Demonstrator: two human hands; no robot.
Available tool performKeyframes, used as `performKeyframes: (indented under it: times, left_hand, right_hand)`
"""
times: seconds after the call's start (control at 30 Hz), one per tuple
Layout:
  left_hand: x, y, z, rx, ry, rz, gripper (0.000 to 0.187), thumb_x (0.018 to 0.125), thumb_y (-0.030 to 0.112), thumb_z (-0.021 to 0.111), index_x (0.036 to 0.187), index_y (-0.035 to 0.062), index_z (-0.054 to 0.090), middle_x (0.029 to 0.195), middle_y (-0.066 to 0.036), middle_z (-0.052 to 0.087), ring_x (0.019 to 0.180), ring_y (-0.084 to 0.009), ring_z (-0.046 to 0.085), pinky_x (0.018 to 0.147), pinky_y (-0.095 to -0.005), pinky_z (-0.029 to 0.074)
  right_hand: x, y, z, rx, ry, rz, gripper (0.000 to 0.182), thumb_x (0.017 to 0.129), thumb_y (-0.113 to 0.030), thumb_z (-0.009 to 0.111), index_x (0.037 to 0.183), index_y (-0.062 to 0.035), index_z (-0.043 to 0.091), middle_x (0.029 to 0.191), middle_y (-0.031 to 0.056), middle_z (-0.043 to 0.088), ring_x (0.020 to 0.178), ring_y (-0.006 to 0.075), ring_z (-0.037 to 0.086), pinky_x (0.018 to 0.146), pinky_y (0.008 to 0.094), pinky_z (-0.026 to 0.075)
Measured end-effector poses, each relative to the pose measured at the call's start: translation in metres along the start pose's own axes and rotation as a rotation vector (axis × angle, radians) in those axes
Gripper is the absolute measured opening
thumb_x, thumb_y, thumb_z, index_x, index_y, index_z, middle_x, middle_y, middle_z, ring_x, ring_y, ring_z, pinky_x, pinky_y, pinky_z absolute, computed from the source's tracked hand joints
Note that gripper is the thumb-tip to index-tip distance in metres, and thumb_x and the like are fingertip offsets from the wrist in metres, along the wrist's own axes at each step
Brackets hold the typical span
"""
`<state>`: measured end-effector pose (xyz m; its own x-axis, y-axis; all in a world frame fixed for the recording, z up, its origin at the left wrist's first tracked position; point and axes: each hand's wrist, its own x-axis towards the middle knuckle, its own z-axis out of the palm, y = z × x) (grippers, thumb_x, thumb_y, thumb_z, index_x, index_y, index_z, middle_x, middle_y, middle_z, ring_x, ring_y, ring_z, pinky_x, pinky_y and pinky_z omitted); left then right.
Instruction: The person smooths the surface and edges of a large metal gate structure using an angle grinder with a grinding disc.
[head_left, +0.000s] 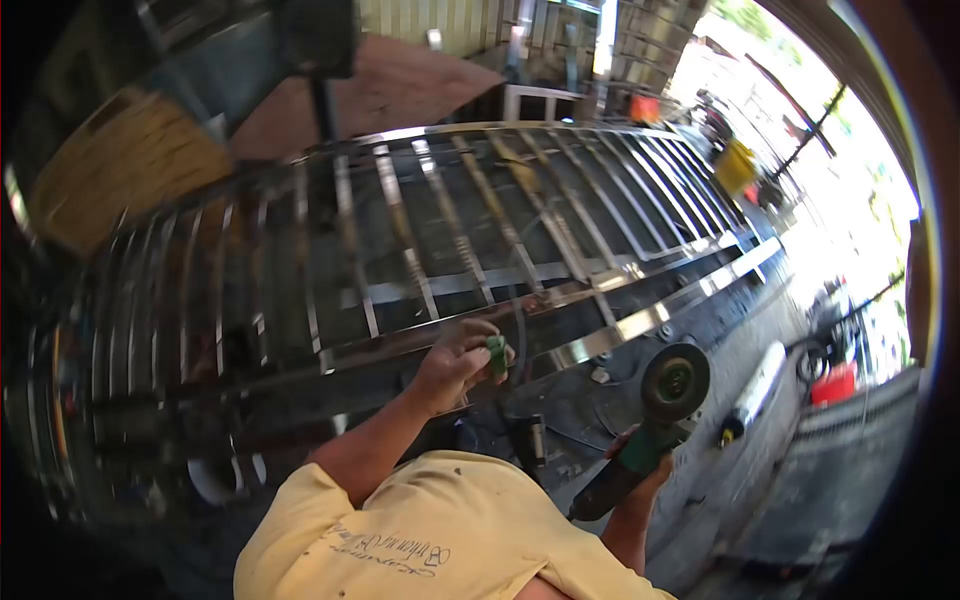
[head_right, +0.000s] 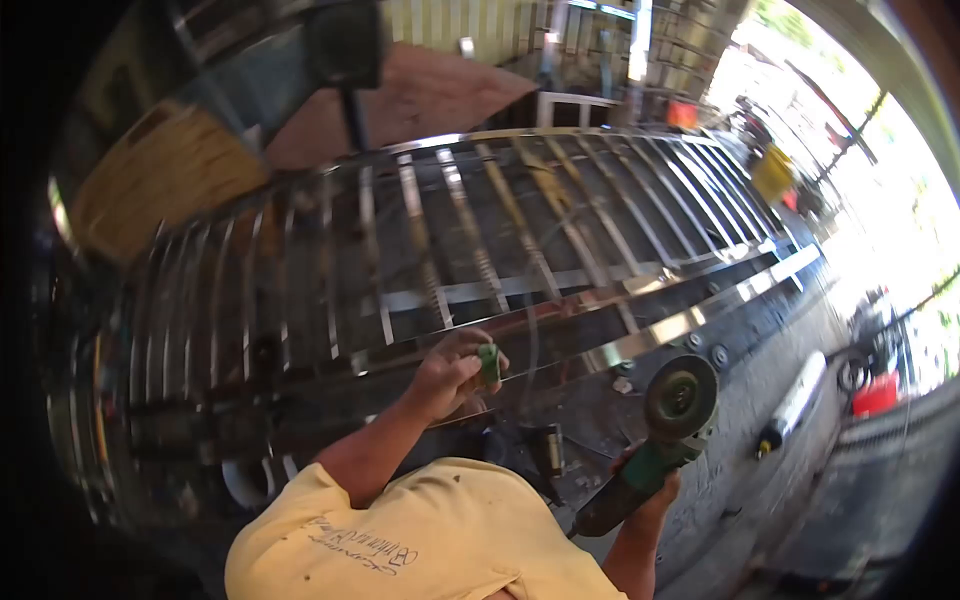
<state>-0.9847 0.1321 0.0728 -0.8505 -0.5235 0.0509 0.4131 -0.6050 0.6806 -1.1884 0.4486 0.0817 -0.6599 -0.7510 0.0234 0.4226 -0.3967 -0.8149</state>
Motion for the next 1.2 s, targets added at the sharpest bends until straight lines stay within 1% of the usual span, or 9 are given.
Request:
performKeyframes:
  times: [0.13, 0.37, 0.4, 0.5, 0.6, 0.67, 0.83, 0.97, 1.2]
  left_hand:
    - [-0.066, 0.06, -0.032, -0.09, 0.013, 0.134, 0.03, 0.101, 0.007, 0.061, 0.13, 0.0111, 0.057, 0.117, -0.018, 0.068, 0.095, -0.0241, 0.07, 0.086, -0.0386, 0.059]
    - [-0.203, 0.129, -0.09, 0.16, 0.207, 0.409, 0.03, 0.1, 0.004, 0.064, 0.128, 0.0106, 0.057, 0.114, -0.012, 0.067, 0.101, -0.0187, 0.067, 0.089, -0.0344, 0.057]
    - [-0.221, 0.137, -0.093, 0.224, 0.272, 0.439, 0.03, 0.1, 0.003, 0.065, 0.128, 0.0099, 0.057, 0.112, -0.009, 0.067, 0.102, -0.0172, 0.066, 0.09, -0.0328, 0.056]
    - [-0.264, 0.15, -0.104, 0.325, 0.439, 0.55, 0.032, 0.1, 0.002, 0.066, 0.129, 0.0079, 0.057, 0.109, -0.004, 0.066, 0.103, -0.013, 0.065, 0.092, -0.0296, 0.054]
    - [-0.303, 0.157, -0.112, 0.464, 0.598, 0.641, 0.034, 0.099, 0.001, 0.068, 0.131, 0.0059, 0.057, 0.111, -0.003, 0.066, 0.104, -0.0098, 0.064, 0.093, -0.0274, 0.054]
    - [-0.326, 0.16, -0.117, 0.534, 0.68, 0.682, 0.034, 0.099, 0.002, 0.07, 0.131, 0.0045, 0.059, 0.113, -0.002, 0.067, 0.105, -0.0089, 0.063, 0.093, -0.0264, 0.054]
    - [-0.355, 0.172, -0.118, 0.829, 0.919, 0.751, 0.028, 0.097, 0.003, 0.073, 0.123, 0.0038, 0.066, 0.115, -0.004, 0.069, 0.105, -0.0103, 0.065, 0.091, -0.0262, 0.054]
    - [-0.356, 0.176, -0.13, 1.103, 1.05, 0.795, 0.029, 0.092, 0.003, 0.077, 0.12, 0.0056, 0.069, 0.11, -0.007, 0.07, 0.098, -0.0154, 0.068, 0.087, -0.0298, 0.055]
    - [-0.34, 0.203, -0.112, 1.554, 1.143, 0.753, 0.03, 0.086, 0.001, 0.079, 0.115, 0.0059, 0.071, 0.099, -0.011, 0.07, 0.089, -0.0262, 0.069, 0.079, -0.0359, 0.056]
  right_hand:
    - [0.033, 0.023, 0.066, 0.086, -0.126, 0.108, 0.082, 0.084, -0.065, 0.07, 0.123, 0.0052, 0.057, 0.102, 0.0192, 0.068, 0.087, 0.0324, 0.073, 0.074, 0.0453, 0.063]
    - [0.069, 0.098, 0.207, -0.102, -0.396, 0.131, 0.071, 0.079, -0.045, 0.08, 0.122, 0.0065, 0.059, 0.107, 0.0175, 0.068, 0.089, 0.0305, 0.072, 0.076, 0.0437, 0.063]
    - [0.07, 0.103, 0.229, -0.121, -0.521, 0.285, 0.077, 0.074, -0.039, 0.086, 0.13, 0.0041, 0.055, 0.111, 0.0176, 0.067, 0.09, 0.03, 0.072, 0.074, 0.0409, 0.063]
    - [0.056, 0.154, 0.286, -0.238, -0.63, 0.264, 0.089, 0.073, -0.038, 0.088, 0.142, -0.0011, 0.044, 0.118, 0.0156, 0.065, 0.102, 0.0266, 0.069, 0.084, 0.0397, 0.06]
    - [0.025, 0.213, 0.333, -0.323, -0.55, 0.186, 0.099, 0.073, -0.035, 0.089, 0.149, -0.0064, 0.033, 0.125, 0.0127, 0.061, 0.112, 0.0222, 0.063, 0.097, 0.0392, 0.054]
    - [0.011, 0.23, 0.358, -0.387, -0.618, 0.276, 0.1, 0.073, -0.031, 0.09, 0.15, -0.0066, 0.032, 0.128, 0.0116, 0.059, 0.116, 0.0207, 0.06, 0.102, 0.0384, 0.05]
    - [-0.008, 0.267, 0.399, -0.681, -0.852, 0.263, 0.103, 0.071, -0.024, 0.092, 0.15, -0.0027, 0.029, 0.13, 0.0131, 0.057, 0.119, 0.0215, 0.056, 0.106, 0.0365, 0.046]
    - [-0.008, 0.28, 0.419, -0.646, -0.995, 0.266, 0.105, 0.071, -0.027, 0.092, 0.15, -0.0015, 0.027, 0.133, 0.0143, 0.056, 0.122, 0.021, 0.055, 0.106, 0.036, 0.046]
    - [0.016, 0.282, 0.442, -0.754, -0.992, 0.309, 0.103, 0.07, -0.025, 0.089, 0.149, -0.001, 0.028, 0.13, 0.015, 0.056, 0.119, 0.0218, 0.055, 0.105, 0.0369, 0.047]
